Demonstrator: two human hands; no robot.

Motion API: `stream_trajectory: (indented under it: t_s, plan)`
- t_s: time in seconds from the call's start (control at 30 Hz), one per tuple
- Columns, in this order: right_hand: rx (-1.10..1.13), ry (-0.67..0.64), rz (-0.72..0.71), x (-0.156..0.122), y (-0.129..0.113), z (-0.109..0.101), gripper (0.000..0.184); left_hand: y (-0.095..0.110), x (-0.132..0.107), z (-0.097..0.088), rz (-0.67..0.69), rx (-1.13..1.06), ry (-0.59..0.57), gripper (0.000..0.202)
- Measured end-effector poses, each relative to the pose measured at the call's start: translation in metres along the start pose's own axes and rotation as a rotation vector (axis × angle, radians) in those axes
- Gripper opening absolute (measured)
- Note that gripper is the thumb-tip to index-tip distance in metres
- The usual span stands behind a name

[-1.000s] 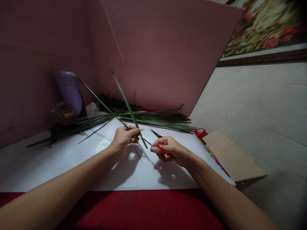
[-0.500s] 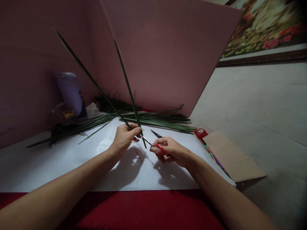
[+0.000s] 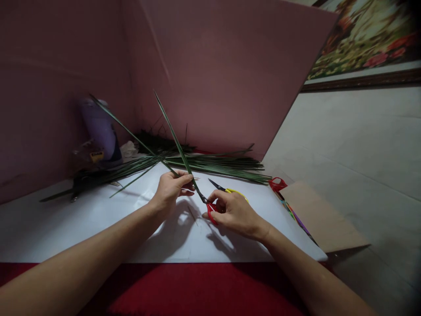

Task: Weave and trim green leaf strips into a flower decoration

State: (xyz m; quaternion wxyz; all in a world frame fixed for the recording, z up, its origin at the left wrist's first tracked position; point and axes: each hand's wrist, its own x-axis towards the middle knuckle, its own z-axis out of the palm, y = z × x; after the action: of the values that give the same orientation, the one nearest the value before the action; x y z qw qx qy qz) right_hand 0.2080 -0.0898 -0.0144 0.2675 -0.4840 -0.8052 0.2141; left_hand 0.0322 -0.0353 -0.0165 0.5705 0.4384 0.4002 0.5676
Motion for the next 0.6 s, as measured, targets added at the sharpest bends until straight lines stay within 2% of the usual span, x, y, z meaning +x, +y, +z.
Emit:
stream_trajectory:
  t_s: [0.17,0.6]
  plan:
    - [-0.068,0.025,-0.017,0.0005,-0.0002,0.0004,0.007,-0.0001,0.0003,-0.0001,-0.016,-0.016,-0.008,0.013]
    - [-0.096,-0.008,0.021,0.0015,-0.0036,0.0019,0.007,0.0009,0.0005,0.0001,-0.05,-0.041,0.016,0.009]
